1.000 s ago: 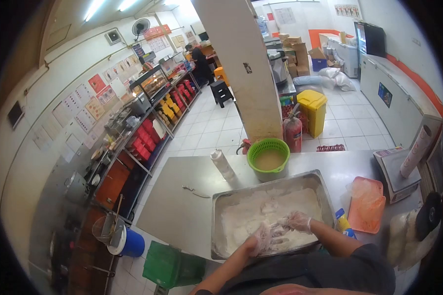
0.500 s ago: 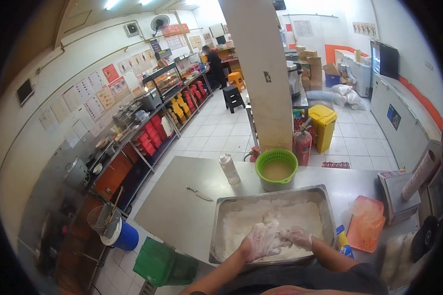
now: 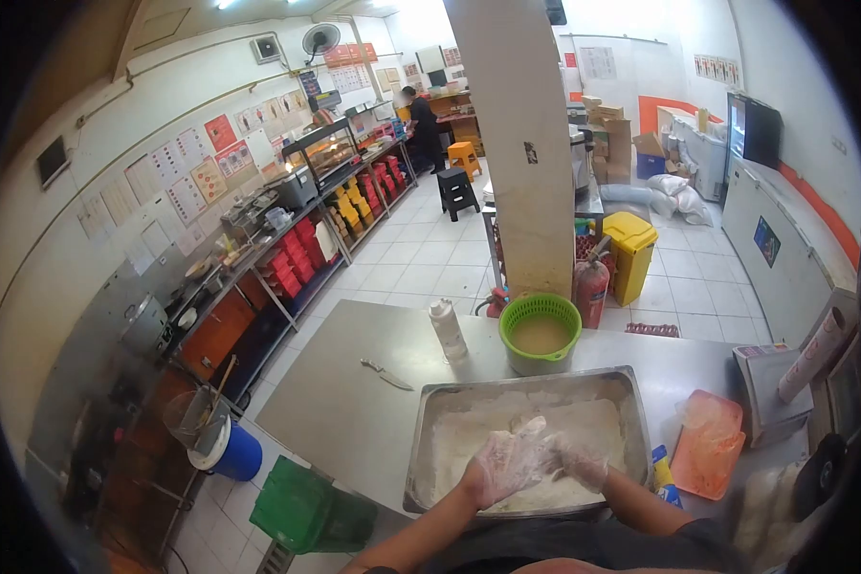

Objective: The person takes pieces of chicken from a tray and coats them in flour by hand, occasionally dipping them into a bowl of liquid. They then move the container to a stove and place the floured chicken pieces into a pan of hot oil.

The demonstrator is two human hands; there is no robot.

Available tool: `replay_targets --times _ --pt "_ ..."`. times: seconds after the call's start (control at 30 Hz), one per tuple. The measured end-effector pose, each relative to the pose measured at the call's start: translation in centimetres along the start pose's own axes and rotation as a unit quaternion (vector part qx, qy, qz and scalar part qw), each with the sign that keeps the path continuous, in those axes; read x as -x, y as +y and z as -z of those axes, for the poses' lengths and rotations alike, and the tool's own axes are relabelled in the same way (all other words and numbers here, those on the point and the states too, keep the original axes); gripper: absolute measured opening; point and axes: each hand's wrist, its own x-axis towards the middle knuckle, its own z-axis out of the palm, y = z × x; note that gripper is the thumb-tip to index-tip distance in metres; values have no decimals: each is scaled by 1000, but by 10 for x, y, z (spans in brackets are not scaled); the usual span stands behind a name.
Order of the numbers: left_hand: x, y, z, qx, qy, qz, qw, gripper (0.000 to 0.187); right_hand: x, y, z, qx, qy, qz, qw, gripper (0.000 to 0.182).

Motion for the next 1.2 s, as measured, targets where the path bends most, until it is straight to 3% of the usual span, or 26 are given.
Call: replay_targets --times 0.03,0.17,0.37,0.43,0.53,0.67,0.73,0.77,0.83,0.87,0.93,0.97,1.0,1.07,1.2 --pt "0 2 0 21 -27 -1 999 63 4 0 -2 -56 -73 -25 995 39" --pt "-1 5 1 -1 -31 -5 1000 63 7 1 -5 30 -98 -35 994 38" --pt "-2 -4 0 -7 46 -6 999 60 1 4 3 108 24 -5 994 32" --pt "-4 -7 0 -57 40 -26 997 58 -3 13 17 68 68 69 993 32" --pt "11 -8 -39 -78 56 -53 994 58 -9 20 25 76 112 57 989 30" --pt "13 -7 -15 -34 -10 -53 998 55 -1 2 10 104 135 10 985 30" --pt "17 -7 -15 23 -13 -56 998 57 12 -1 2 16 -6 -7 1000 34" --pt "18 -7 -15 24 -11 -53 998 57 12 4 3 14 -5 -8 1000 34" --pt "19 -9 -12 38 -15 -75 996 59 11 23 6 15 -158 96 983 40" --pt "18 -10 -9 48 -11 -71 996 59 6 11 -3 226 -45 -31 973 42" --pt "14 -14 -4 65 -96 -83 990 60 -9 22 11 260 -14 -54 964 40" --pt "15 -20 -6 78 -94 -80 989 60 -8 26 16 295 12 -65 953 38" --pt "14 -20 -11 83 -74 -93 989 59 -4 16 16 299 13 -71 951 38" --pt "15 -22 -11 55 -25 -101 993 59 1 -4 8 225 72 9 972 35" --pt "15 -26 0 -32 -7 -84 996 58 1 -8 22 168 78 1 983 36"
